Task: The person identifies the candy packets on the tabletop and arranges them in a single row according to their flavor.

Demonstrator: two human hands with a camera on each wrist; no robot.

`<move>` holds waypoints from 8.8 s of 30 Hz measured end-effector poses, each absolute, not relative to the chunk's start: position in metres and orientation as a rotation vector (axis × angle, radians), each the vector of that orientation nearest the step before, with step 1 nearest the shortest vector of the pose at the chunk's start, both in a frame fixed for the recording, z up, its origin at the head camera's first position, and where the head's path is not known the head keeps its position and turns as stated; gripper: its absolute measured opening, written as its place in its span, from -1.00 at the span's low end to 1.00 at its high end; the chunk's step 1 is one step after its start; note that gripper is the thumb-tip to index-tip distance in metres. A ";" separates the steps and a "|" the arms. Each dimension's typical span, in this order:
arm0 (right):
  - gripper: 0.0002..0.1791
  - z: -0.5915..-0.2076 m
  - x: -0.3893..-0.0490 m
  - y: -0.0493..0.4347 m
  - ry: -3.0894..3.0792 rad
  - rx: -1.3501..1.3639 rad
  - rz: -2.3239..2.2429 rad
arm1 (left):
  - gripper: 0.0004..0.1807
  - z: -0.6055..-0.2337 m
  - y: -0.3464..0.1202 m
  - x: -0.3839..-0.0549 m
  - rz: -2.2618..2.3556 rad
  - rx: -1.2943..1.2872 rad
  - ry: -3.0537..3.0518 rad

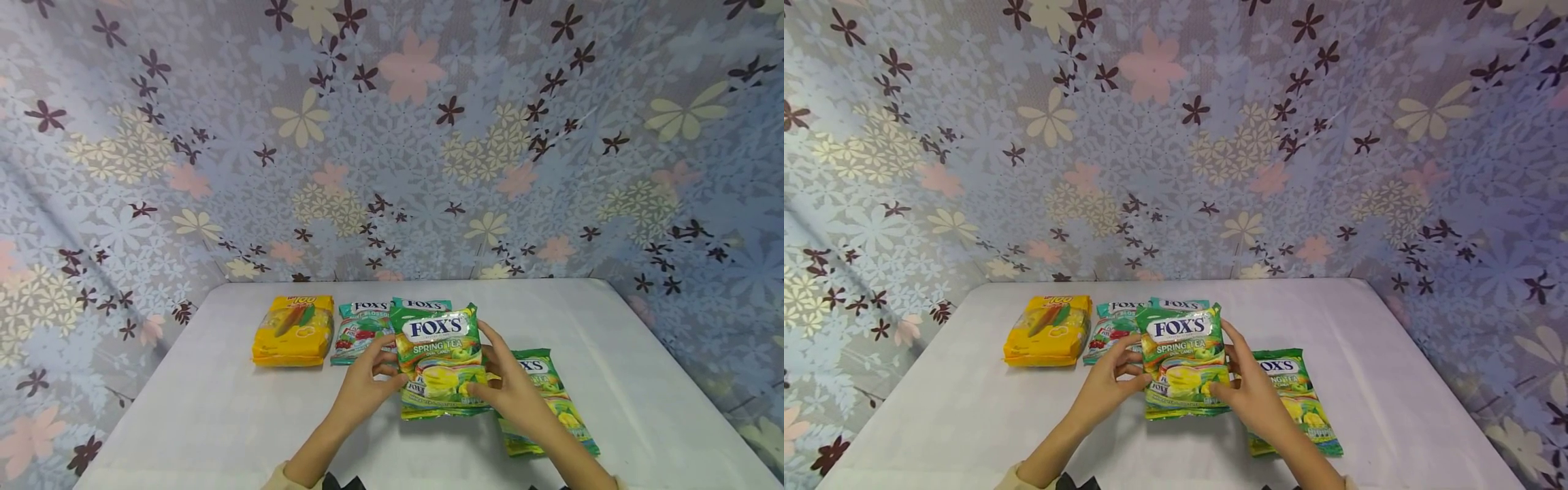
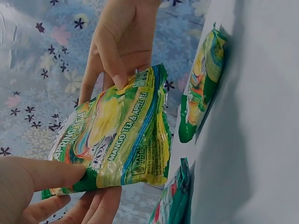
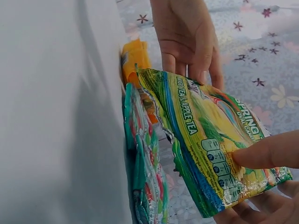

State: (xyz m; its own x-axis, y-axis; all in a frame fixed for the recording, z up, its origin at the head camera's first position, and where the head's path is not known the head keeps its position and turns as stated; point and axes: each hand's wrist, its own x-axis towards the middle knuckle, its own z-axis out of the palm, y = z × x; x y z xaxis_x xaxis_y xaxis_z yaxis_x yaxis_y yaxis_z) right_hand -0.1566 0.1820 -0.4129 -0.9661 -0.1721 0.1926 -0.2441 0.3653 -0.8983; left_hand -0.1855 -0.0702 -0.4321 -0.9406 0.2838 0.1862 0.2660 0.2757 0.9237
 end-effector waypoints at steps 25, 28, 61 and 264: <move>-0.02 -0.423 -0.168 0.189 -2.629 0.346 1.704 | -0.40 -0.436 -0.063 -0.188 1.889 0.488 2.431; -0.01 -0.425 -0.170 0.193 -2.671 0.317 1.713 | -0.39 -0.438 -0.061 -0.192 1.919 0.468 2.361; 0.14 -0.433 -0.269 0.263 -2.830 -0.051 1.794 | -0.27 -0.435 0.037 -0.303 1.711 0.243 2.288; 0.21 -0.448 -0.189 0.232 -2.638 0.455 1.874 | -0.23 -0.458 -0.025 -0.226 1.708 0.536 2.348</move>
